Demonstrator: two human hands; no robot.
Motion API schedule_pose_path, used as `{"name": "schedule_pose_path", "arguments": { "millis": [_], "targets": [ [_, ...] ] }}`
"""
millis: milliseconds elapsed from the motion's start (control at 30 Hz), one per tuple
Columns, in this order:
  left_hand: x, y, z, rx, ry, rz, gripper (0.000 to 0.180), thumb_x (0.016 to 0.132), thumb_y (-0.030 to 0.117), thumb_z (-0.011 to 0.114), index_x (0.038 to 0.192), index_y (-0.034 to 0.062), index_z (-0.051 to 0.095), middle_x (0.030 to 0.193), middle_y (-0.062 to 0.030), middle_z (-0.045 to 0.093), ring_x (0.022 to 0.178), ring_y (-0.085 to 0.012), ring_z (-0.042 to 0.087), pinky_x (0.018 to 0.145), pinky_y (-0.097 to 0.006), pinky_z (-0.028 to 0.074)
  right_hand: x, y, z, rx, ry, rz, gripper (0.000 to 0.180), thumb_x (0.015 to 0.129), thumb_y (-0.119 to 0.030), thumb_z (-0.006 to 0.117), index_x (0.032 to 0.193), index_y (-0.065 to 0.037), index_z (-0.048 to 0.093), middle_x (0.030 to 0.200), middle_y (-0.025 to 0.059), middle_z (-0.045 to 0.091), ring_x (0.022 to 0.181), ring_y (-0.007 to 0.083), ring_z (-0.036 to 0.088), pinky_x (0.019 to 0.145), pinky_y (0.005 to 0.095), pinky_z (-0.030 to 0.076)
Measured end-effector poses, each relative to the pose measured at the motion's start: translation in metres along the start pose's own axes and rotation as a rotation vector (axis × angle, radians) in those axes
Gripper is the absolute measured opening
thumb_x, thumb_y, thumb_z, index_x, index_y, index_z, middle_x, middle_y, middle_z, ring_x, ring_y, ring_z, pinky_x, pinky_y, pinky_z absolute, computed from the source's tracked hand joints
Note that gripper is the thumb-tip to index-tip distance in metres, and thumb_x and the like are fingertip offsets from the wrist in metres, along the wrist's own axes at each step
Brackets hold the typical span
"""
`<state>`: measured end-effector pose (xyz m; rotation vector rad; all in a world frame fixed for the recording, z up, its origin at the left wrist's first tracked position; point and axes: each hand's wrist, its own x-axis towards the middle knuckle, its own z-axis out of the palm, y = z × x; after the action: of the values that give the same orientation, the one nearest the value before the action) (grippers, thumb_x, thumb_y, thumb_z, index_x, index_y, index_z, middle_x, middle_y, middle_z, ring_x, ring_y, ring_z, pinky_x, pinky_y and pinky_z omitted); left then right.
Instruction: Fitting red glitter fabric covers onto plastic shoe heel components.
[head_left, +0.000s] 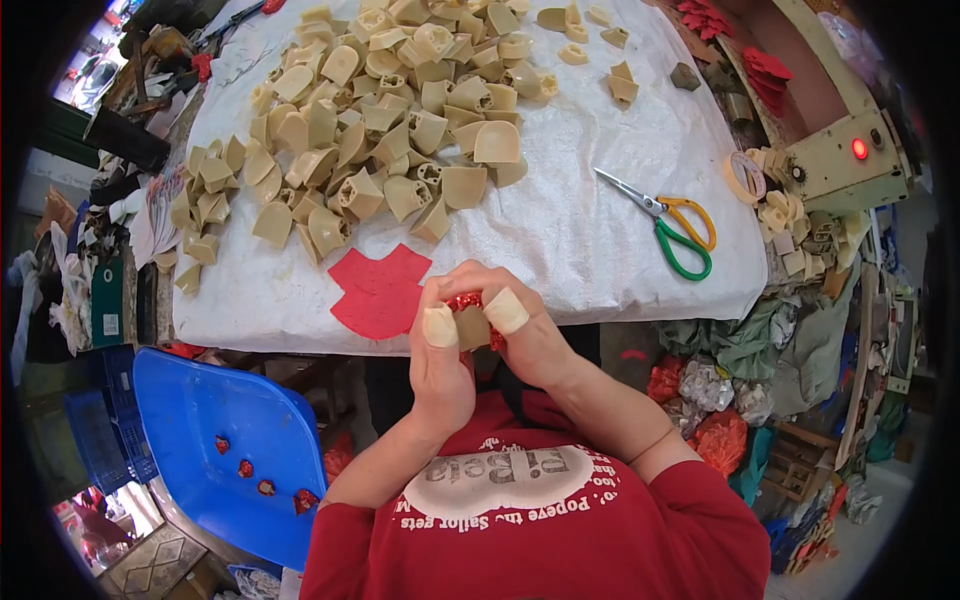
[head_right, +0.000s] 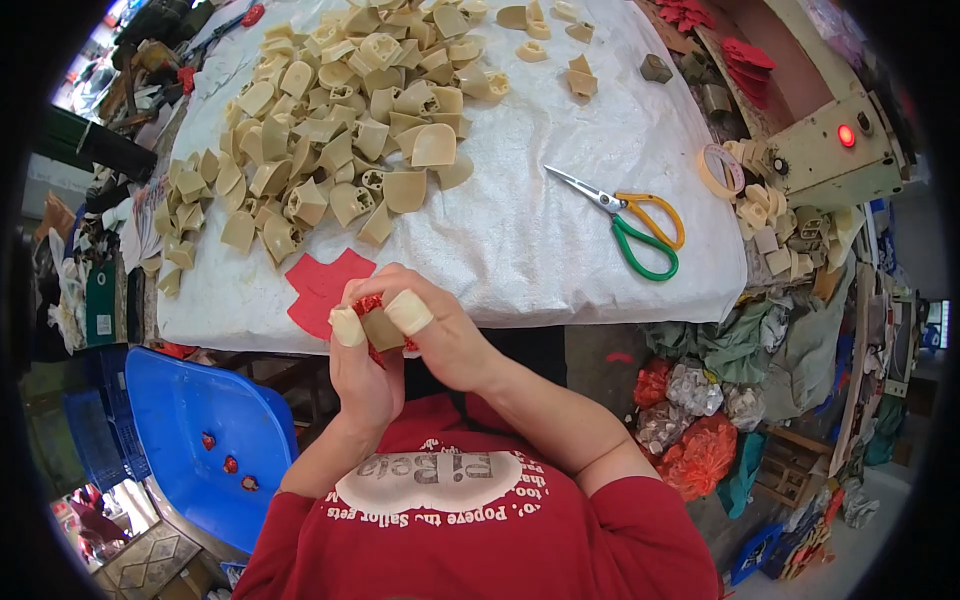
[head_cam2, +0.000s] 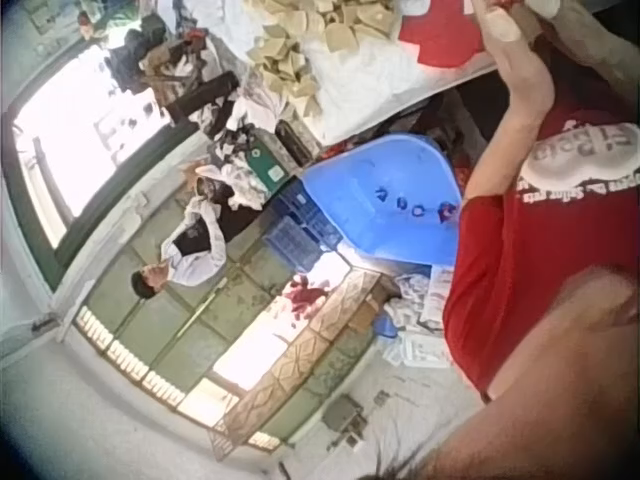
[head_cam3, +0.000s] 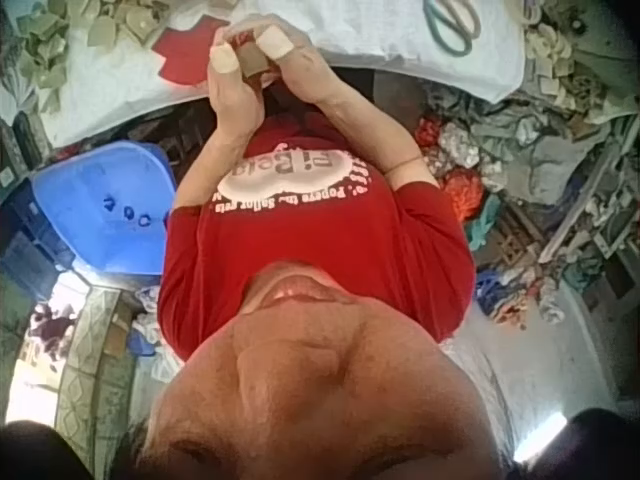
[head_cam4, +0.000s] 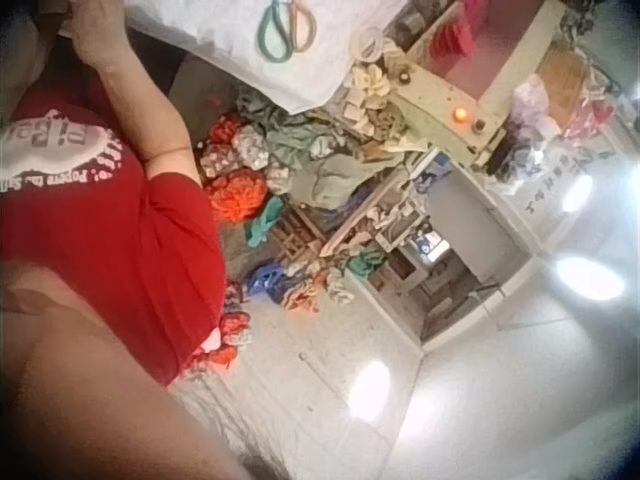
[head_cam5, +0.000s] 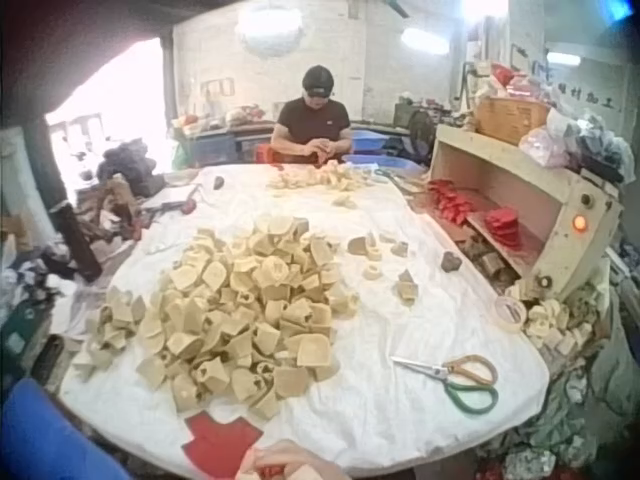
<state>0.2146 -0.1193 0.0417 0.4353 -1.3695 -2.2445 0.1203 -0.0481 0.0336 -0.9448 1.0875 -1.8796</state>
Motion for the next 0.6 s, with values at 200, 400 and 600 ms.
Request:
{"name": "schedule_pose_path", "arguments": {
  "millis": [200, 400, 600],
  "targets": [
    [-0.002, 0.001, 0.006, 0.345, 0.043, 0.228, 0.040, 0.097, 0.044, 0.036, 0.100, 0.0049, 0.045, 0.085, -0.0002, 0.044, 0.075, -0.0057, 0.042, 0.064, -0.020, 0.034, -0.003, 0.004, 0.011, -0.355, 0.099, -0.280, 0.029, 0.095, -0.024, 0.045, 0.113, -0.003, 0.050, 0.099, 0.0125, 0.055, 0.087, 0.0231, 0.054, 0.079, 0.0317, 0.043],
    [0.004, 0.006, -0.007, 0.293, -0.030, 0.235, 0.037, 0.093, 0.034, 0.047, 0.110, 0.0013, 0.042, 0.097, -0.0055, 0.049, 0.088, -0.0136, 0.050, 0.078, -0.027, 0.040, 0.004, 0.012, 0.002, -0.264, -0.006, -0.205, 0.040, 0.096, -0.035, 0.041, 0.119, -0.002, 0.047, 0.104, 0.0135, 0.054, 0.093, 0.0241, 0.054, 0.084, 0.0334, 0.041],
    [0.000, 0.019, -0.066, 0.765, -0.019, 0.903, 0.058, 0.062, -0.010, 0.068, 0.113, 0.0016, 0.045, 0.106, -0.0163, 0.059, 0.096, -0.0336, 0.058, 0.085, -0.039, 0.045, 0.019, 0.007, 0.002, -0.303, -0.150, -0.083, 0.048, 0.097, -0.035, 0.041, 0.129, 0.000, 0.042, 0.113, 0.0140, 0.055, 0.098, 0.0214, 0.054, 0.089, 0.0344, 0.040]
  ]
}}
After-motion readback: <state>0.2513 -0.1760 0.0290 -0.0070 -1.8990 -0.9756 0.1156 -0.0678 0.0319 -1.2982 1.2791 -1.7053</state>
